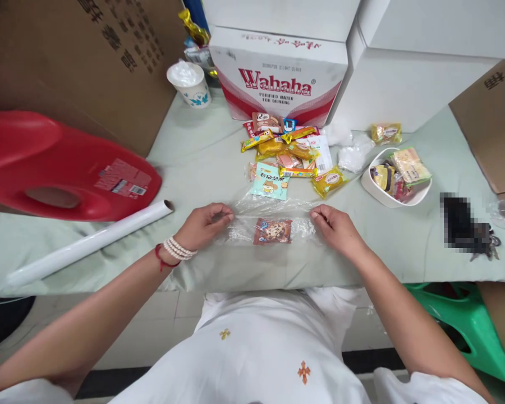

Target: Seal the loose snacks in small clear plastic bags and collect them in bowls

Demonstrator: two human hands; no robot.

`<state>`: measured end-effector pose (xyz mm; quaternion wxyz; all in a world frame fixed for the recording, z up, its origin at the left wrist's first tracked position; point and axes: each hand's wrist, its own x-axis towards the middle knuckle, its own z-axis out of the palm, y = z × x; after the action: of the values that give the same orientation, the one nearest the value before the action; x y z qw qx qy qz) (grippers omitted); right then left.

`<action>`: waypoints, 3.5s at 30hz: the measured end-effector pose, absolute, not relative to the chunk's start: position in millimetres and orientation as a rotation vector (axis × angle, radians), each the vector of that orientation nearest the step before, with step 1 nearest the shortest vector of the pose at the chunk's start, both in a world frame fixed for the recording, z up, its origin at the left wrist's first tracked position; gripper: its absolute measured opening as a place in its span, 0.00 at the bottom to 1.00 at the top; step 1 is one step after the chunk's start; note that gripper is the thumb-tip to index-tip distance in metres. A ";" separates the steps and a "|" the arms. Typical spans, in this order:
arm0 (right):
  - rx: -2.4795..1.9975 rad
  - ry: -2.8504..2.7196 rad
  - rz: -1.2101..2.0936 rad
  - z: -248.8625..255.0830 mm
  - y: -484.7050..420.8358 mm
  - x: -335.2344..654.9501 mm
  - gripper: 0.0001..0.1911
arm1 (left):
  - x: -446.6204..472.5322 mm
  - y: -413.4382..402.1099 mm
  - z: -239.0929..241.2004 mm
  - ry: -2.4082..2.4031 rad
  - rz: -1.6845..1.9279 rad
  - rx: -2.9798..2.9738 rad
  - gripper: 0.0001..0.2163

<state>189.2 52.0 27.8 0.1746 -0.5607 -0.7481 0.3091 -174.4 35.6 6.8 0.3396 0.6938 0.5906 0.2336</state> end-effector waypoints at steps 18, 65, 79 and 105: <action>-1.966 -2.618 0.440 28.1 119.9 109.3 0.27 | -74.7 -11.6 20.4 1.488 0.613 2.620 0.14; -1.150 -2.644 0.831 23.0 16.2 114.7 0.27 | -138.9 8.2 38.9 1.605 0.772 1.225 0.10; -1.586 -1.989 0.645 6.5 8.6 162.4 0.17 | -50.0 12.8 26.4 1.575 0.475 2.103 0.16; -1.246 -0.702 1.699 12.7 -3.4 144.6 0.18 | -21.4 0.9 12.8 0.983 0.819 2.147 0.33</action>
<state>144.6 -3.4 12.7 0.4443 -0.5025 -0.2833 0.6854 -21.4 0.9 12.8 0.3155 0.8152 0.3731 0.3111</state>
